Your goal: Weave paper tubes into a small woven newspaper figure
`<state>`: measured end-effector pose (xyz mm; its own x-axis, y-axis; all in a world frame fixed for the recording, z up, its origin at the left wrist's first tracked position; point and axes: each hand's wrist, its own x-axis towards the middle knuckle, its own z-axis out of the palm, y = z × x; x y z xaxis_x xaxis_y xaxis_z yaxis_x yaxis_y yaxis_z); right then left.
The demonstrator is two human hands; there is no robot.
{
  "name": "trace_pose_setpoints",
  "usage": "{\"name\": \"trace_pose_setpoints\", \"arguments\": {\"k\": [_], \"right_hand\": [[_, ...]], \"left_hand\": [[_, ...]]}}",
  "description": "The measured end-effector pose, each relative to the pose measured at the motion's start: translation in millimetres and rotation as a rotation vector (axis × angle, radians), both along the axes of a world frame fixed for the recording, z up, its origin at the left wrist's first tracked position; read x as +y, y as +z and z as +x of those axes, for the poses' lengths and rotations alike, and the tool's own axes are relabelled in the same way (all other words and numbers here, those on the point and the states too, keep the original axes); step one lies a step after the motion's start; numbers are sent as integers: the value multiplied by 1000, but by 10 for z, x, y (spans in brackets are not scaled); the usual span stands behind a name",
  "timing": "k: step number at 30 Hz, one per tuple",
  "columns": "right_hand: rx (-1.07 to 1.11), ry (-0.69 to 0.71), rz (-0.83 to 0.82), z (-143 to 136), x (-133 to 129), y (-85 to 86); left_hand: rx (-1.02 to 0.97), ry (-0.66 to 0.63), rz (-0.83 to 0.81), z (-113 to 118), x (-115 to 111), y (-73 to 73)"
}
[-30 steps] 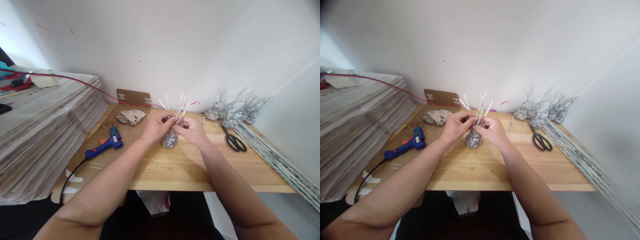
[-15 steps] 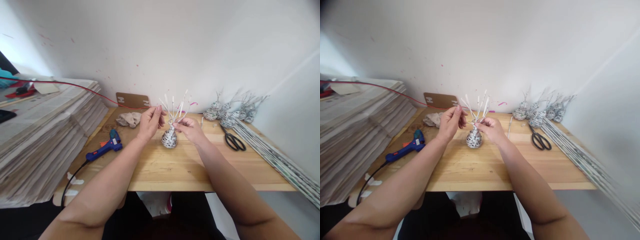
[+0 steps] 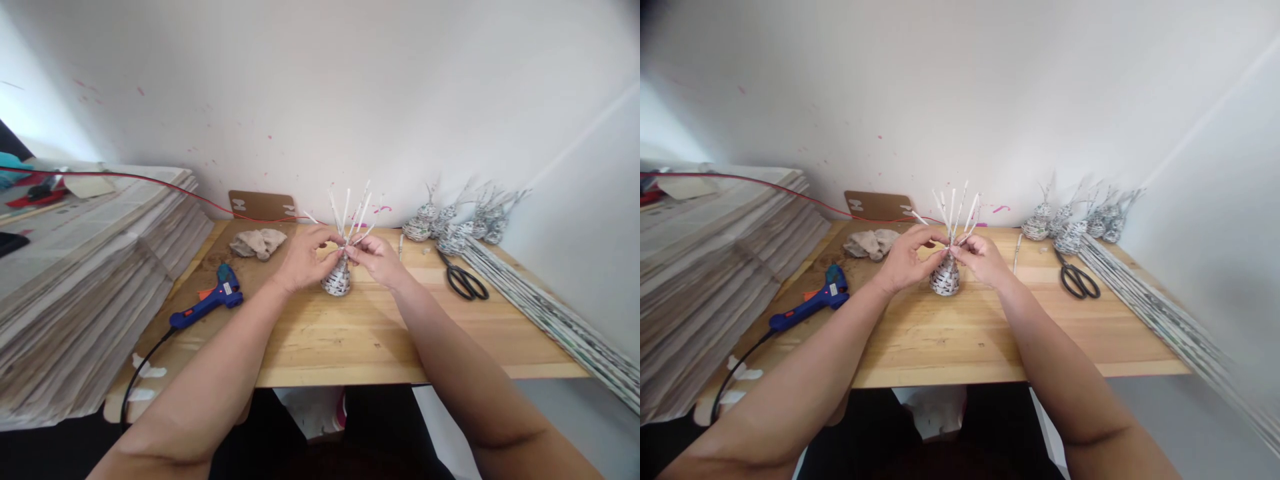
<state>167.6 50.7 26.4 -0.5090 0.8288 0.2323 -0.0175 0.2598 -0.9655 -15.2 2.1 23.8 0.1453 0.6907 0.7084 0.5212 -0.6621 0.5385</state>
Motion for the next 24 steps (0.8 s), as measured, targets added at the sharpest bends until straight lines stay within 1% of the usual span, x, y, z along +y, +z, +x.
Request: {"name": "trace_pose_setpoints", "arguments": {"k": [2,5,8,11,15,20,24], "right_hand": [[0,1,14,-3,1,-4],[5,-32,17,-6,13,-26],[20,-63,-2,-13,28,-58],[36,-69,-11,-25,34,-83],[32,-81,-9,-38,28,-87],[22,-49,-25,-34,12,-68],[-15,-23,24,-10,18,-65]], "left_hand": [[-22,-7,-31,-13,14,-23],[-111,-32,-127,-27,33,-50],[-194,6,-146,-26,32,-36],[-193,42,-144,-12,28,-21],[-210,42,-194,13,43,-53],[-316,39,-329,28,50,-79],[-377,14,-387,7,62,-105]]}}
